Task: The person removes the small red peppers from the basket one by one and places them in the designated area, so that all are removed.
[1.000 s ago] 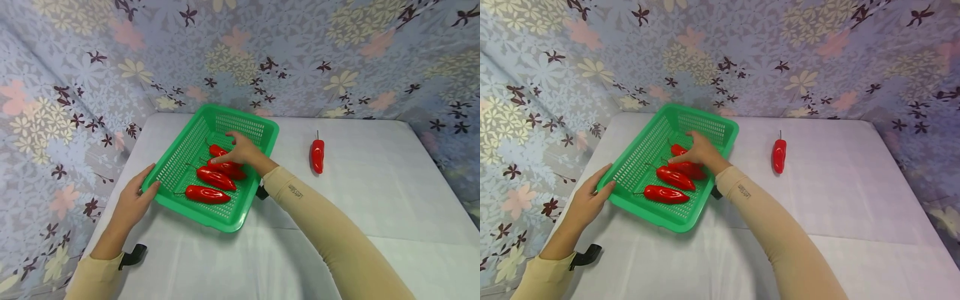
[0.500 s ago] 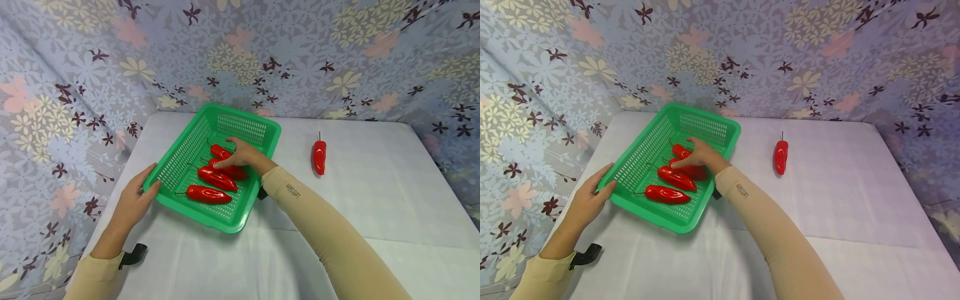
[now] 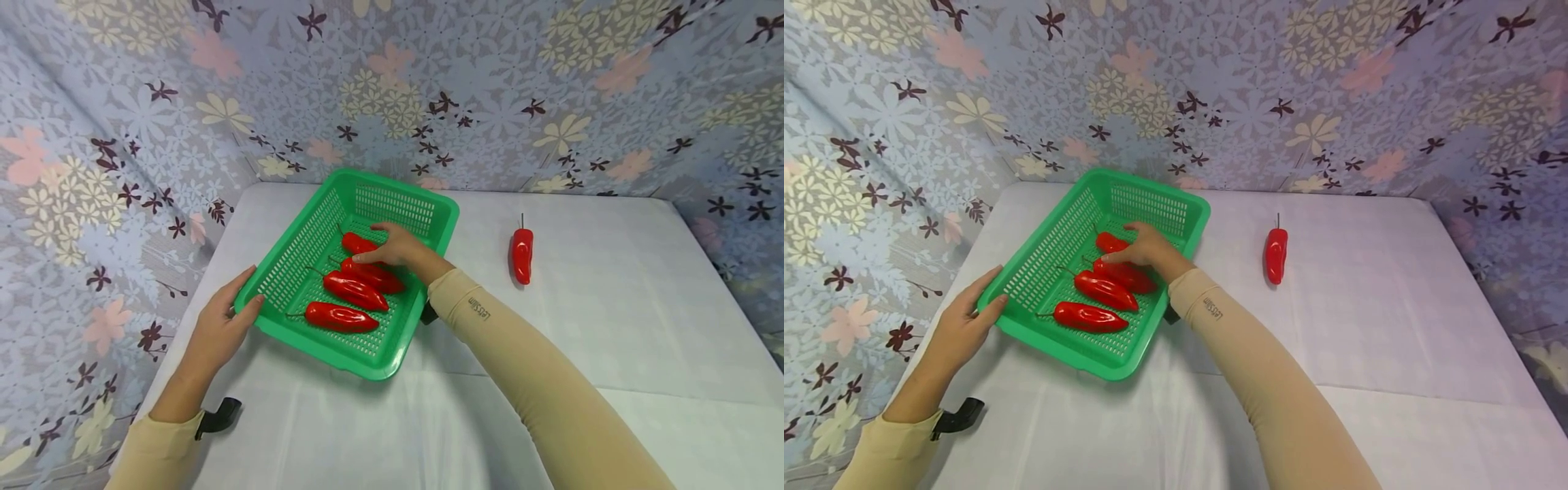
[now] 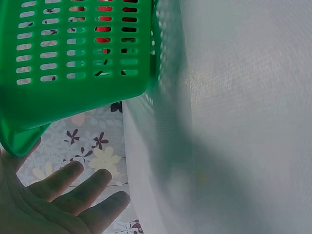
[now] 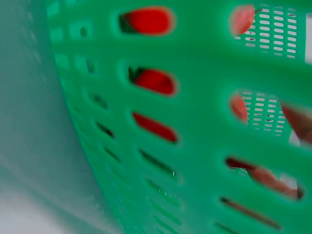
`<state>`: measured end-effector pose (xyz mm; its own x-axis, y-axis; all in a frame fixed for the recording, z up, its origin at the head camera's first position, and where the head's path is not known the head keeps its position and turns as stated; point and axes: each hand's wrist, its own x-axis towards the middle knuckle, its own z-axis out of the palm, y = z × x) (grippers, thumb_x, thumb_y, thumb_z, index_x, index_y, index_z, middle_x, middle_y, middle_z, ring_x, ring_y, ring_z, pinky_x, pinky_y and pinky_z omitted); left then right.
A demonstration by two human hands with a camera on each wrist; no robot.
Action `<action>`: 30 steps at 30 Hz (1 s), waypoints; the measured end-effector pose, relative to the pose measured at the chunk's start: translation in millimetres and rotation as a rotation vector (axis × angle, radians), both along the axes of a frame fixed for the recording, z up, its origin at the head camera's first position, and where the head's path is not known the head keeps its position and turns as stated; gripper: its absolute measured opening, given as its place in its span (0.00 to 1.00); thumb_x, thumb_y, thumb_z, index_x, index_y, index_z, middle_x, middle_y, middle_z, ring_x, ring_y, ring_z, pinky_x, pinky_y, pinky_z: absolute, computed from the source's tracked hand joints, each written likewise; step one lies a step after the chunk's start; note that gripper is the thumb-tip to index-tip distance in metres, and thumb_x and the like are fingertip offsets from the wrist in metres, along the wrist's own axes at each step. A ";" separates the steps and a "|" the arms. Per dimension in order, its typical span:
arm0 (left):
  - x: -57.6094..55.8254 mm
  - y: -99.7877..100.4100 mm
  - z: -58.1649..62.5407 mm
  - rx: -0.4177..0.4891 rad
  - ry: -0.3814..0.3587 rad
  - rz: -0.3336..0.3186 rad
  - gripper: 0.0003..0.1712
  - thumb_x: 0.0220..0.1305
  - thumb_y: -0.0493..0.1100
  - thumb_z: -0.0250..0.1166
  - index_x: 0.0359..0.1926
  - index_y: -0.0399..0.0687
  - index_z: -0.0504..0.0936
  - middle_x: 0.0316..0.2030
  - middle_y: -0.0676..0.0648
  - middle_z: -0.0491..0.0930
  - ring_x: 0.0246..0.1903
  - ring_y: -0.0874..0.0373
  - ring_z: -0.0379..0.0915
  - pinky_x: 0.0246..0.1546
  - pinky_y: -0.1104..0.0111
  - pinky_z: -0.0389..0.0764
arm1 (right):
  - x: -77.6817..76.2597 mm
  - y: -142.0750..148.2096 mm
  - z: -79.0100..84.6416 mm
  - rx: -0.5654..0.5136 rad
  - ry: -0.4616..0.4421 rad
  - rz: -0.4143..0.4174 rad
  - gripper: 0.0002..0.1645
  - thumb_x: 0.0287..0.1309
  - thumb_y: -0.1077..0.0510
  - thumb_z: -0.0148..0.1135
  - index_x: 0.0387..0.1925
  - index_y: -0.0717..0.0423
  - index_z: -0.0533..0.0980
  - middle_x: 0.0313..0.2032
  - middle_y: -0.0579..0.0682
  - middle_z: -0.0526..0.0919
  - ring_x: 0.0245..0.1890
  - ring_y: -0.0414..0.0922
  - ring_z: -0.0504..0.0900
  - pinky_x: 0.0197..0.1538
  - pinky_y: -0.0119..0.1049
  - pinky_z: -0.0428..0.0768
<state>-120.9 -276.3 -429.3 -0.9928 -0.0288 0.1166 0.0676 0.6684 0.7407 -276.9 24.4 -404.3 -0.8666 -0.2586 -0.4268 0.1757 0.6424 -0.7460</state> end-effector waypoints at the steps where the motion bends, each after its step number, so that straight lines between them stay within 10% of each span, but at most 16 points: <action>1: 0.0 0.1 0.1 0.000 0.000 -0.001 0.35 0.76 0.54 0.55 0.78 0.51 0.61 0.70 0.37 0.64 0.62 0.42 0.64 0.55 0.38 0.71 | -1.0 0.2 -0.2 -0.004 0.006 -0.011 0.53 0.51 0.44 0.79 0.75 0.45 0.63 0.73 0.55 0.61 0.69 0.54 0.64 0.66 0.49 0.68; 18: 1.0 1.3 0.7 -0.011 0.006 -0.001 0.35 0.76 0.53 0.56 0.77 0.48 0.61 0.71 0.35 0.63 0.64 0.39 0.62 0.56 0.37 0.70 | 0.0 1.1 4.1 -0.044 0.011 -0.084 0.35 0.57 0.57 0.75 0.66 0.44 0.75 0.53 0.53 0.79 0.50 0.49 0.79 0.51 0.43 0.78; 30: 1.7 1.9 0.8 -0.015 -0.001 0.002 0.35 0.76 0.54 0.55 0.78 0.48 0.60 0.71 0.36 0.63 0.64 0.39 0.62 0.56 0.36 0.70 | 5.1 6.5 15.0 -0.162 0.054 -0.134 0.34 0.60 0.56 0.73 0.67 0.43 0.74 0.57 0.54 0.78 0.53 0.51 0.78 0.50 0.43 0.80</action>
